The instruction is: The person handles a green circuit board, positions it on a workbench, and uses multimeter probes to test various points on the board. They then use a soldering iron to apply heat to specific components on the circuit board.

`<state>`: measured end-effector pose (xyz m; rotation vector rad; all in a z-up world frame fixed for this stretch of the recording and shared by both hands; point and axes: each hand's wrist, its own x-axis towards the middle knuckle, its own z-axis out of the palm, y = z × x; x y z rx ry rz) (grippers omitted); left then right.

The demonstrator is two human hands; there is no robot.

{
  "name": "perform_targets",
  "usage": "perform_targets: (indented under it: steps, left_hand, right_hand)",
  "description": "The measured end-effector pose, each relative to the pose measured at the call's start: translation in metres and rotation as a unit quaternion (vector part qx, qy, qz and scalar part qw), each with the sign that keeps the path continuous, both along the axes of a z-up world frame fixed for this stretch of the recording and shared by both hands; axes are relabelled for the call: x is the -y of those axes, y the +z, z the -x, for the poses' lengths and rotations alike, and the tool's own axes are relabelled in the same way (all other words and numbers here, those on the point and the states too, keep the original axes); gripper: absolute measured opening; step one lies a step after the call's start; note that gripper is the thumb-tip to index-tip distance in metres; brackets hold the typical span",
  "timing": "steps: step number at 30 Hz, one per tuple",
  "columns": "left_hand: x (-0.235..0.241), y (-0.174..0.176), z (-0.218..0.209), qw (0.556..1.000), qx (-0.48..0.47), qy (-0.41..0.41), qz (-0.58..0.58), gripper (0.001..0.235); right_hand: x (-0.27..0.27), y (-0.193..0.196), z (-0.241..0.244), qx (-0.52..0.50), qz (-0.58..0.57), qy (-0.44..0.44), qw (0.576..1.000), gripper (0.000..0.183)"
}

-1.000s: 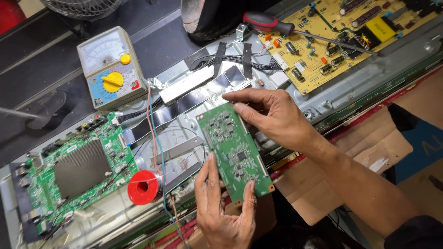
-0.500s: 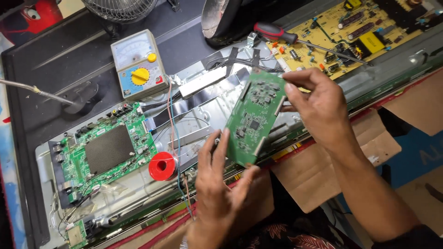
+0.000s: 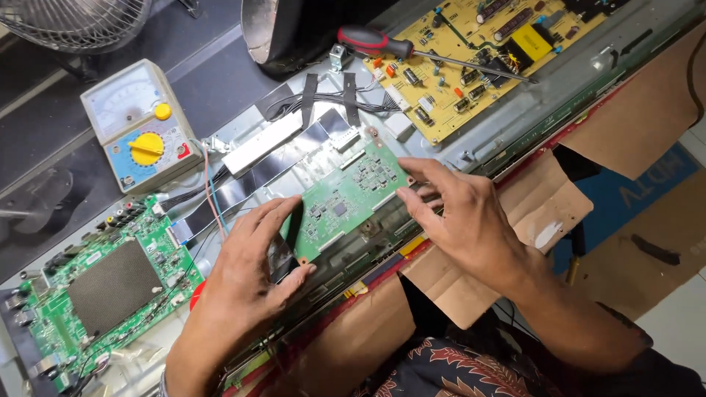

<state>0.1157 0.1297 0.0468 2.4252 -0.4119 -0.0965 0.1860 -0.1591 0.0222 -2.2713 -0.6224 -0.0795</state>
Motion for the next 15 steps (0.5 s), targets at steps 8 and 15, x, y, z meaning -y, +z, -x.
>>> perform_targets:
  steps: [8,15]
  left_hand:
    - [-0.008,0.015,-0.020,0.999,0.009,-0.034,-0.002,0.070]
    - [-0.020,0.003,-0.024,0.999,-0.025,-0.034,-0.021,0.079]
  right_hand:
    - [-0.006,-0.001,0.002,0.048,0.036,0.028,0.998,0.048]
    - [-0.009,0.000,0.001,0.095,0.023,0.032,0.995,0.045]
